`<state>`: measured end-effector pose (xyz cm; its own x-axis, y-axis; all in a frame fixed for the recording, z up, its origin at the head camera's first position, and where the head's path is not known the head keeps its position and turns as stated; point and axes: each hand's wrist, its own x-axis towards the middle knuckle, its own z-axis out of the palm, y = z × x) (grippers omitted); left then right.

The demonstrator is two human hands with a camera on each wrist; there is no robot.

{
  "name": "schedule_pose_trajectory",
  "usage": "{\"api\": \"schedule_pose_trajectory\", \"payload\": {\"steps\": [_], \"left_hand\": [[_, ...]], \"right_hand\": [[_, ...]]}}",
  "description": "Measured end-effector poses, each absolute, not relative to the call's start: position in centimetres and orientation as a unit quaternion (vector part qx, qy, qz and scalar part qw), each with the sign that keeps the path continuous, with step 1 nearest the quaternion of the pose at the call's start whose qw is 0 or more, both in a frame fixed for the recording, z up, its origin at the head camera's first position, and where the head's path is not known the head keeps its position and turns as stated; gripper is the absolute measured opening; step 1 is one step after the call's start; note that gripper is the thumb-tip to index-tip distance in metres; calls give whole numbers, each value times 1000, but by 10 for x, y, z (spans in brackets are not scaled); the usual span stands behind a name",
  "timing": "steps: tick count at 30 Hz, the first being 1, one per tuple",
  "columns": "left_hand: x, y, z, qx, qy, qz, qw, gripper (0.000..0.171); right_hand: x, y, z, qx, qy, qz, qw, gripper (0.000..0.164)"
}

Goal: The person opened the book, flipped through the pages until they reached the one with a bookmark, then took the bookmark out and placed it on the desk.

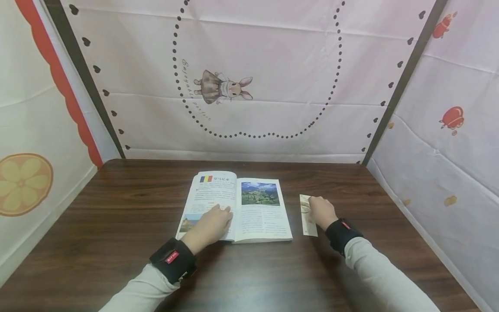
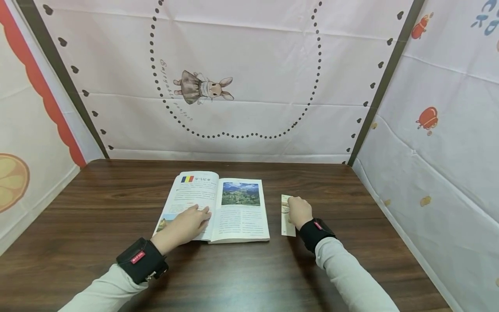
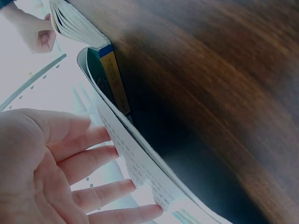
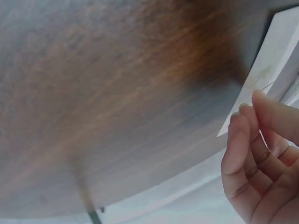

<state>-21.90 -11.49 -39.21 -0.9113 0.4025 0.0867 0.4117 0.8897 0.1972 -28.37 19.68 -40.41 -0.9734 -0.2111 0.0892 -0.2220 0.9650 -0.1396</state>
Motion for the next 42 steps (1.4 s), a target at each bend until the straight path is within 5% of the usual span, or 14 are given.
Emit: {"api": "schedule_pose_trajectory", "payload": {"steps": [9, 14, 19, 27, 35, 42], "left_hand": [[-219, -108, -392, -188, -979, -76, 0, 27], [-217, -109, -393, -178, -982, -68, 2, 28], [-214, -109, -393, -157, -985, -77, -12, 30], [-213, -104, -397, -170, -982, -83, 1, 43], [-212, -99, -399, -177, -981, -76, 3, 79], [-213, -100, -401, -183, -981, -62, -1, 80]], "right_hand": [[-270, 179, -396, 206, -975, 72, 33, 14], [-252, 156, -394, 335, -938, 92, -3, 49], [-241, 139, -396, 352, -932, 56, -60, 79], [-247, 141, -389, 314, -938, 94, -115, 74], [-247, 138, -382, 319, -936, 75, -129, 75], [-251, 140, -378, 339, -928, 60, -139, 63]]}}
